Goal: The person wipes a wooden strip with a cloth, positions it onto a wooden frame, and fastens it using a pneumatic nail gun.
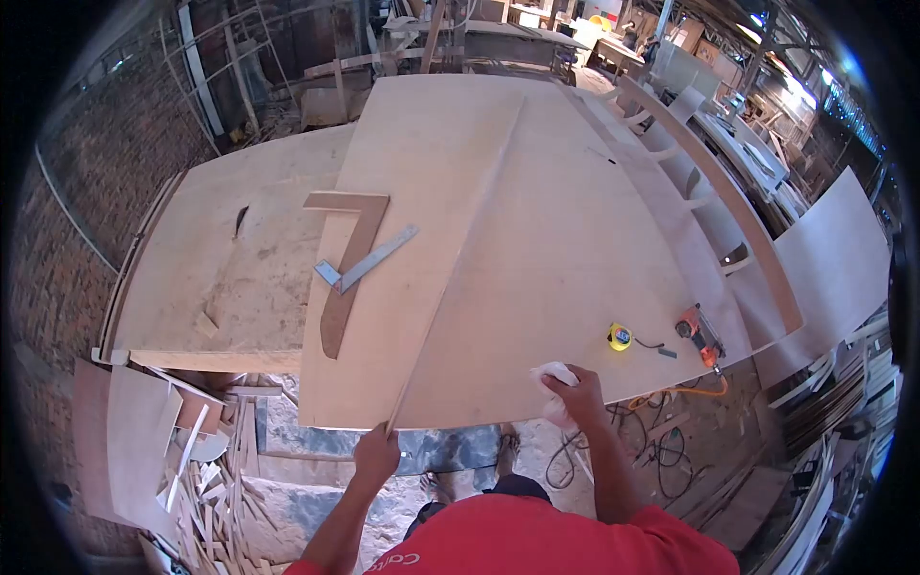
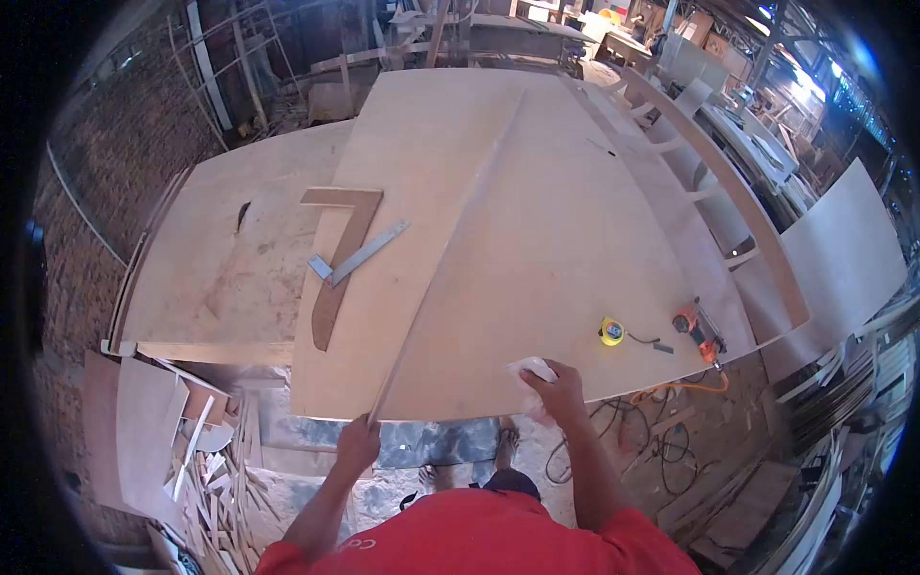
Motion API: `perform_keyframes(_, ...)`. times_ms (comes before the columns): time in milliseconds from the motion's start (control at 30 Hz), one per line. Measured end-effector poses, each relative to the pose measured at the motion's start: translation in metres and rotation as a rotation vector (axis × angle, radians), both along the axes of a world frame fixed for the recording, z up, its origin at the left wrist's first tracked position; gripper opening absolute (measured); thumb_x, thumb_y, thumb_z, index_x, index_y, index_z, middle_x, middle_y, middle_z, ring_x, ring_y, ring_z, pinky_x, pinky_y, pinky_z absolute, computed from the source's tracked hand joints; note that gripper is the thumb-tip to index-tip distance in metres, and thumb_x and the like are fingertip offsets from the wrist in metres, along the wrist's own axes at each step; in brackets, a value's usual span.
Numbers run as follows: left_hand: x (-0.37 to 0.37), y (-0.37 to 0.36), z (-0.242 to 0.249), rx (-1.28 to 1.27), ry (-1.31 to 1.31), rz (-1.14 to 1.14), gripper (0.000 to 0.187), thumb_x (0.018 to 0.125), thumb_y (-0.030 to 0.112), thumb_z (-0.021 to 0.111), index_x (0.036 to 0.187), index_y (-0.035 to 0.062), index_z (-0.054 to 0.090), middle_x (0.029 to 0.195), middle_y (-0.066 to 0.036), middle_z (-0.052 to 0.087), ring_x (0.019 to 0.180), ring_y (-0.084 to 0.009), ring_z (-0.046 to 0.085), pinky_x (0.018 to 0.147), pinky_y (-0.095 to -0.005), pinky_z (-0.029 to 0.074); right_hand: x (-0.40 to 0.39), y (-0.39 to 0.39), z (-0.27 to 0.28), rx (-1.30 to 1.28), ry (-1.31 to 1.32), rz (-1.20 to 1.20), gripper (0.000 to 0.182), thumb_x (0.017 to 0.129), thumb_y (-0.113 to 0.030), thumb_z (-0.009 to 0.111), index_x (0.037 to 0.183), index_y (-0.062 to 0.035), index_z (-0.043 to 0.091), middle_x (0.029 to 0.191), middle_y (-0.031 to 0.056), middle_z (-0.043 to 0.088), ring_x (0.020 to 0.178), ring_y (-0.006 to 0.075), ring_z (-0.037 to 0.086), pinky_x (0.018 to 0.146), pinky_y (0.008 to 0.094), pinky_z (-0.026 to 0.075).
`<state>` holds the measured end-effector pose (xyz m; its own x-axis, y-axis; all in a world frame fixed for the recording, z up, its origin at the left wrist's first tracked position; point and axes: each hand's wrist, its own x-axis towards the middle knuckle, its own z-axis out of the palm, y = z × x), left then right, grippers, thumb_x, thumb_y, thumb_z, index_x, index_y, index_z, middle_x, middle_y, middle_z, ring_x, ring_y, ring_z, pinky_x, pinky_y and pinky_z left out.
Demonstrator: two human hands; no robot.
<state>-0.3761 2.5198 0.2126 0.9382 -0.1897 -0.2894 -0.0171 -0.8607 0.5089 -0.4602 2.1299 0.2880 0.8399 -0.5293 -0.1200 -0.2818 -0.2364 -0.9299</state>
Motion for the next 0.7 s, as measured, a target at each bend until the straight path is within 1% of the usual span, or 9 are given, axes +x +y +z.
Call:
perform_keyframes(67,0.017,-0.013,-0.016,-0.072,-0.060,-0.061,0.032,0.097,0.026,0.060,0.123,0.0102,0.069,0.109,-0.027,0.070,0.101,-0.0468,0.069,0.087,-0.0564,0.055,-0.002,-0.009,-0.010,-0.026,-0.008,-0.008,0.035,0.086,-0.023,0.084,0.110,0.0011,0.077,0.090,0.0096,0.078,0.082,0.0150,0.070,0.076,0.0333,0.056)
perform_keyframes(133,0.024,-0.035,-0.019,-0.017,-0.188,-0.037,0.033,0.093,0.023,0.063,0.122,0.0107,0.070,0.116,-0.027,0.063,0.104,-0.0479,0.065,0.087,-0.0573,0.054,-0.007,-0.009,-0.001,-0.026,0.042,-0.051,0.036,0.086,-0.025,0.085,0.111,-0.0001,0.077,0.086,0.0071,0.076,0.080,0.0130,0.068,0.074,0.0316,0.055)
perform_keyframes(167,0.031,-0.041,-0.029,-0.045,-0.284,-0.095,0.035,0.089,0.021,0.066,0.122,0.0120,0.071,0.118,-0.025,0.056,0.104,-0.0464,0.063,0.087,-0.0557,0.055,-0.005,-0.005,0.010,0.009,0.107,-0.087,0.036,0.086,-0.026,0.085,0.111,-0.0010,0.077,0.083,0.0052,0.074,0.079,0.0118,0.067,0.073,0.0305,0.055)
perform_keyframes(200,0.032,-0.055,-0.005,0.017,-0.245,-0.097,0.036,0.087,0.022,0.068,0.121,0.0133,0.073,0.115,-0.024,0.057,0.104,-0.0433,0.063,0.086,-0.0523,0.056,-0.004,-0.009,0.006,0.048,0.105,-0.099,0.035,0.087,-0.026,0.085,0.111,-0.0009,0.077,0.083,0.0036,0.073,0.078,0.0109,0.065,0.072,0.0294,0.054)
perform_keyframes(233,0.032,-0.061,-0.021,0.043,-0.347,-0.094,0.033,0.088,0.025,0.069,0.119,0.0147,0.074,0.115,-0.022,0.059,0.105,-0.0401,0.064,0.086,-0.0499,0.056,-0.005,-0.012,0.000,0.086,0.099,-0.109,0.034,0.088,-0.025,0.084,0.111,-0.0008,0.077,0.083,0.0020,0.072,0.077,0.0100,0.064,0.072,0.0282,0.053)
perform_keyframes(267,0.031,-0.066,-0.022,0.043,-0.260,-0.077,0.033,0.088,0.025,0.070,0.119,0.0145,0.074,0.113,-0.020,0.061,0.106,-0.0387,0.065,0.086,-0.0501,0.056,-0.004,-0.009,-0.002,0.101,0.145,-0.090,0.034,0.088,-0.025,0.084,0.111,-0.0008,0.077,0.083,0.0020,0.072,0.077,0.0100,0.064,0.072,0.0282,0.053)
perform_keyframes(333,0.026,-0.070,-0.023,0.049,-0.155,-0.043,0.032,0.088,0.026,0.070,0.118,0.0143,0.075,0.112,-0.018,0.062,0.106,-0.0374,0.066,0.086,-0.0503,0.056,0.002,-0.005,0.009,0.108,0.000,-0.079,0.032,0.090,-0.022,0.082,0.109,0.0014,0.076,0.088,0.0022,0.072,0.077,0.0102,0.063,0.071,0.0279,0.052)
perform_keyframes(433,0.012,-0.063,-0.023,0.026,-0.109,-0.045,0.030,0.089,0.025,0.070,0.116,0.0133,0.075,0.109,-0.014,0.065,0.104,-0.0357,0.068,0.085,-0.0508,0.056,0.008,-0.004,0.012,0.107,0.038,-0.046,0.031,0.090,-0.020,0.081,0.109,0.0031,0.076,0.093,0.0037,0.073,0.080,0.0108,0.064,0.072,0.0283,0.052)
perform_keyframes(700,-0.058,0.001,-0.001,-0.038,-0.041,0.056,0.027,0.087,0.024,0.072,0.112,0.0136,0.076,0.104,-0.012,0.068,0.095,-0.0351,0.070,0.079,-0.0495,0.057,0.075,0.015,0.019,0.082,0.104,0.068,0.039,0.085,-0.024,0.084,0.111,0.0043,0.075,0.091,0.0049,0.072,0.080,0.0121,0.063,0.072,0.0306,0.051)
